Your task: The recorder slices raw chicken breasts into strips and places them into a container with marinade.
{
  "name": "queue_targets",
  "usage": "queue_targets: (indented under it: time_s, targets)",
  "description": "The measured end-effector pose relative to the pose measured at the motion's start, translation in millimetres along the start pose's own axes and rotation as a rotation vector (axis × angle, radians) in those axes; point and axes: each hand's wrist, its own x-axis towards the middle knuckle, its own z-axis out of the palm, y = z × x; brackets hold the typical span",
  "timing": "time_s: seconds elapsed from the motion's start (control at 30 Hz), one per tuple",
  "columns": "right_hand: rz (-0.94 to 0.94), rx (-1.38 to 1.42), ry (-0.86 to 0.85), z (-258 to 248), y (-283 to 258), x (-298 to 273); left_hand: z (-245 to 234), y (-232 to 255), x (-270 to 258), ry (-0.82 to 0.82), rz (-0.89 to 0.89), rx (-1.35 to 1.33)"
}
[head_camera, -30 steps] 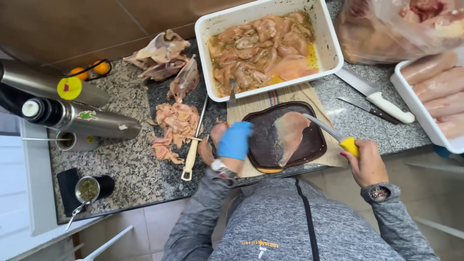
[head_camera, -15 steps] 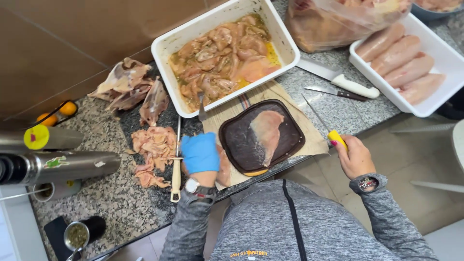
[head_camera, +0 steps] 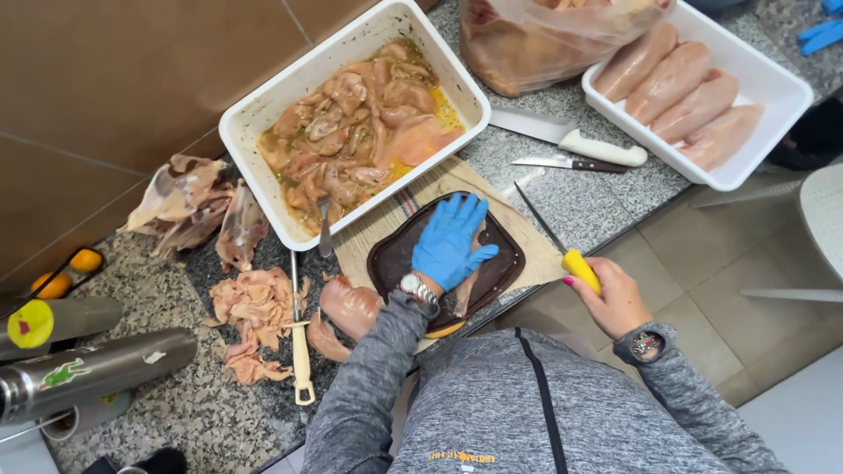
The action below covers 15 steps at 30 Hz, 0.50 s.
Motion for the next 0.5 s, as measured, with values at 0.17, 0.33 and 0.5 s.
queue_targets:
  time_s: [0.17,0.33,0.5]
  targets:
    - [-0.013,0.041,-0.063,6.6,5.3,-0.6,-13.3,-15.6,10.2,-0.043,-0.098,-0.222]
    - [-0.036,0.058,-0.074,4.0,6.8,8.5,7.6,-41.7,-9.9,-0.034,-0.436,-0.278]
    - [0.017,0.063,-0.109,-2.3,-5.3,14.0,-20.7,-22.5,16.5,-0.474,-0.775,-0.252]
